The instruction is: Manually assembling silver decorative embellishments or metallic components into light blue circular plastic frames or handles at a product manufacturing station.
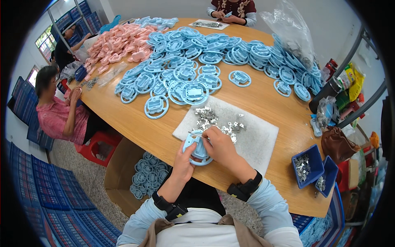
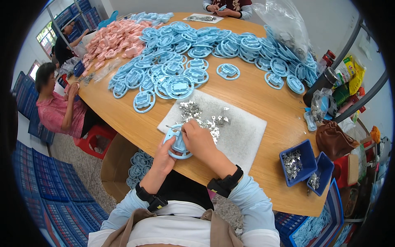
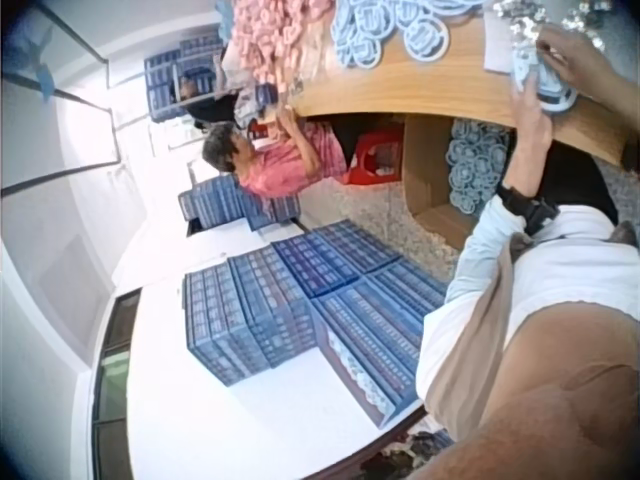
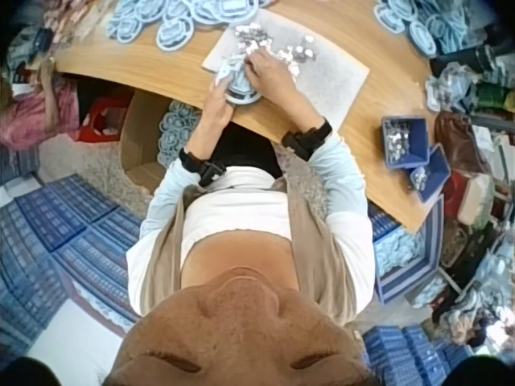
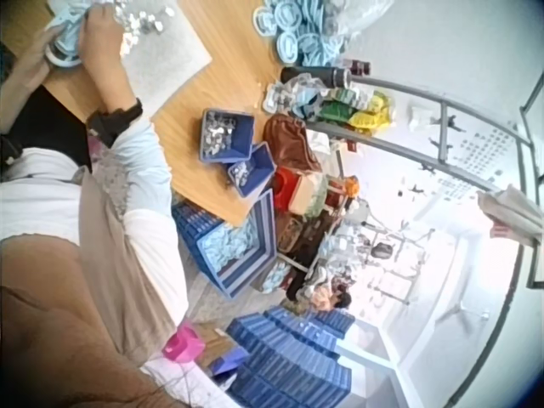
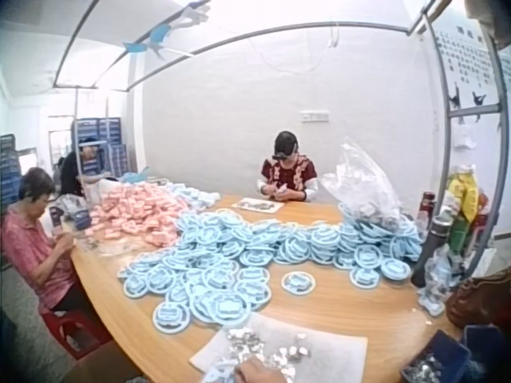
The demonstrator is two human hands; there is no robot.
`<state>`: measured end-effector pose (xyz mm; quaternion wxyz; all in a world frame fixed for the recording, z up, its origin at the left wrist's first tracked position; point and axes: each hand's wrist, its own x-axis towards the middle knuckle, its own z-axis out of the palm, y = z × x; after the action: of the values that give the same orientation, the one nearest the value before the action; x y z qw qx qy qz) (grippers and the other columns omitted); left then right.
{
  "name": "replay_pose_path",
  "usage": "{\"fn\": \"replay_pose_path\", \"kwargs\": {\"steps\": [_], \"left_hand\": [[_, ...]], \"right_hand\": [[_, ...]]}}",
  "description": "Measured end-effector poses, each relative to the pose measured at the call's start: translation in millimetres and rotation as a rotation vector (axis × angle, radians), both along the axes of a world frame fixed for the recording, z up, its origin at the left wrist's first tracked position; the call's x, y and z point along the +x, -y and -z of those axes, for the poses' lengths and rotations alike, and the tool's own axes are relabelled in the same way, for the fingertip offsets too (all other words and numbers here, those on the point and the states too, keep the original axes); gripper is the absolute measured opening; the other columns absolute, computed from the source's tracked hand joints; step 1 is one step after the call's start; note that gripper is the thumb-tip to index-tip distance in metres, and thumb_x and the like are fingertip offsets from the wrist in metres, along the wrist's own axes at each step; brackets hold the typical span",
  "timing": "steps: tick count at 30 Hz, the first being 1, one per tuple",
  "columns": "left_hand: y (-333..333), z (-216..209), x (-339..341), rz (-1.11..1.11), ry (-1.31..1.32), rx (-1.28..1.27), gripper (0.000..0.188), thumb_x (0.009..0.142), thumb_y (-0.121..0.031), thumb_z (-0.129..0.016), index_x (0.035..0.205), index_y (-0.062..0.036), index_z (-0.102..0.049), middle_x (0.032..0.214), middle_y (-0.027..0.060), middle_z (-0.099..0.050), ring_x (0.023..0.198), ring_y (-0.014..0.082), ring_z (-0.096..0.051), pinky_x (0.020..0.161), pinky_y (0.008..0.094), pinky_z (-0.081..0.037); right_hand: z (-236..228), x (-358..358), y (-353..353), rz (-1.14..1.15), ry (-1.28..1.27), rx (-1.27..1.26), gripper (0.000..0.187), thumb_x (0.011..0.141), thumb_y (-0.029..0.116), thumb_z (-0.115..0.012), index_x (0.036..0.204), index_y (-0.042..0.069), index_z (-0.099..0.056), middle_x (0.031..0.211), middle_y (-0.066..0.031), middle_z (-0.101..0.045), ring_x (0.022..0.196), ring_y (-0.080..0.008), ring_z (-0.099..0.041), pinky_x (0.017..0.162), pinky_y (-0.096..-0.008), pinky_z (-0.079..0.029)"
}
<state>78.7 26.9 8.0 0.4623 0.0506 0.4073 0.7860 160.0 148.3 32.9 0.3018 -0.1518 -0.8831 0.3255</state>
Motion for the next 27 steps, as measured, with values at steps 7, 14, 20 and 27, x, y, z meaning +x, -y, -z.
{"fn": "replay_pose_path", "kwargs": {"steps": [7, 14, 20, 27], "left_hand": [[-0.8, 18.6, -3.8, -0.067, -0.061, -0.015, 0.038, 0.083, -0.008, -0.060, 0.118, -0.0076, -0.044, 0.100, 0.0026, -0.056, 0.087, 0.0123, -0.057, 0.069, 0.0284, -0.051], [3.3, 12.3, -5.3, 0.065, -0.050, -0.015, 0.035, 0.085, -0.006, -0.053, 0.119, -0.0033, -0.045, 0.099, 0.0048, -0.056, 0.086, 0.0133, -0.058, 0.069, 0.0265, -0.051], [3.3, 18.3, -6.1, 0.083, 0.020, 0.019, 0.035, 0.087, -0.010, -0.054, 0.121, -0.0032, -0.046, 0.103, 0.0049, -0.058, 0.090, 0.0125, -0.058, 0.075, 0.0272, -0.050], [-1.7, 27.4, -13.6, 0.042, 0.050, 0.018, 0.032, 0.090, -0.022, -0.055, 0.117, -0.0062, -0.047, 0.100, 0.0031, -0.057, 0.088, 0.0120, -0.058, 0.072, 0.0274, -0.051]], "right_hand": [[1.3, -1.7, 4.3, -0.010, -0.001, 0.134, 0.012, 0.073, 0.004, -0.062, 0.084, 0.007, -0.059, 0.086, -0.0099, -0.057, 0.068, -0.0307, -0.060, 0.057, -0.0370, -0.049], [-5.2, 0.4, 7.2, -0.034, 0.099, 0.393, 0.011, 0.071, 0.005, -0.063, 0.081, 0.008, -0.061, 0.086, -0.0068, -0.057, 0.060, -0.0271, -0.060, 0.051, -0.0358, -0.049], [0.7, 1.4, 6.4, -0.041, 0.137, 0.475, 0.015, 0.070, 0.006, -0.064, 0.084, 0.009, -0.062, 0.086, -0.0058, -0.057, 0.058, -0.0263, -0.060, 0.049, -0.0351, -0.049], [-21.3, 7.0, 13.6, -0.096, 0.315, 0.479, 0.033, 0.071, 0.014, -0.066, 0.104, 0.012, -0.060, 0.080, -0.0073, -0.055, 0.058, -0.0269, -0.060, 0.049, -0.0365, -0.048]]}}
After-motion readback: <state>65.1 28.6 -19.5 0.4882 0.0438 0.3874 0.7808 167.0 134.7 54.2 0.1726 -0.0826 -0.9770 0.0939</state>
